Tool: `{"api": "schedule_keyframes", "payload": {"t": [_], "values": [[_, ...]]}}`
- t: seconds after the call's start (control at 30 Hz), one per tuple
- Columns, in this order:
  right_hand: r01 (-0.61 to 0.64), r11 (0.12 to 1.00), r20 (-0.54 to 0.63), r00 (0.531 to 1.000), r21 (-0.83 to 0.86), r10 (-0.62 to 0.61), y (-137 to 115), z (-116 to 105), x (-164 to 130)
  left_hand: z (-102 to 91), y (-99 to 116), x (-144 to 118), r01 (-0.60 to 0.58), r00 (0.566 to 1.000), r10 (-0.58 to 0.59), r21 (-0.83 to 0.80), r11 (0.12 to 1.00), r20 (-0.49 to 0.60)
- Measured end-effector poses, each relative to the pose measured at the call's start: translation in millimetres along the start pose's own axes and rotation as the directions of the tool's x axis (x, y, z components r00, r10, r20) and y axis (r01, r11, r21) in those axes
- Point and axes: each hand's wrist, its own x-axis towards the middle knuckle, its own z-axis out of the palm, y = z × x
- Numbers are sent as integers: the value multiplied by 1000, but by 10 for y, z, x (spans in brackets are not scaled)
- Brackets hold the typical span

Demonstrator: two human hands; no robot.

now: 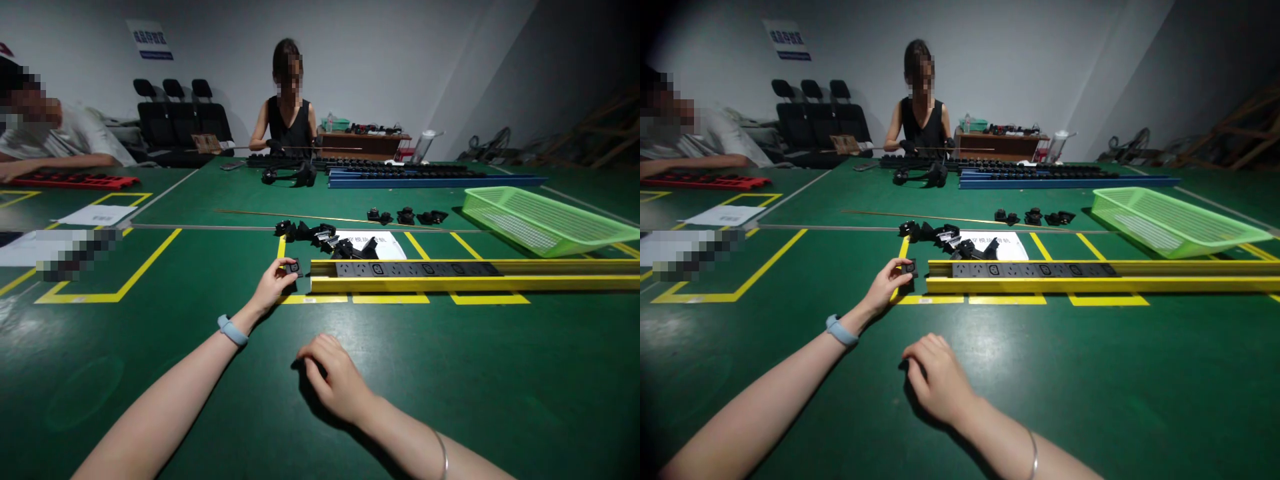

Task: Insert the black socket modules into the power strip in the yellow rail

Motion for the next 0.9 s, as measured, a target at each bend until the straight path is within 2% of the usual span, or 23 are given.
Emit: {"api": "schedule_keyframes", "payload": {"t": [0.1,0.23,0.5,0.9], "values": [[-14,1000,86,996,-17,15,9,-5,3,14,35,-20,10,999,-8,-59,998,42],[-31,999,128,991,-39,35,19,-16,20,31,47,-23,66,994,-55,-124,990,90],[-39,998,148,988,-45,45,23,-29,29,60,34,-37,108,985,-89,-128,986,145],[-20,999,138,990,-31,25,10,-52,44,48,12,-42,123,982,-100,-137,983,163]]}}
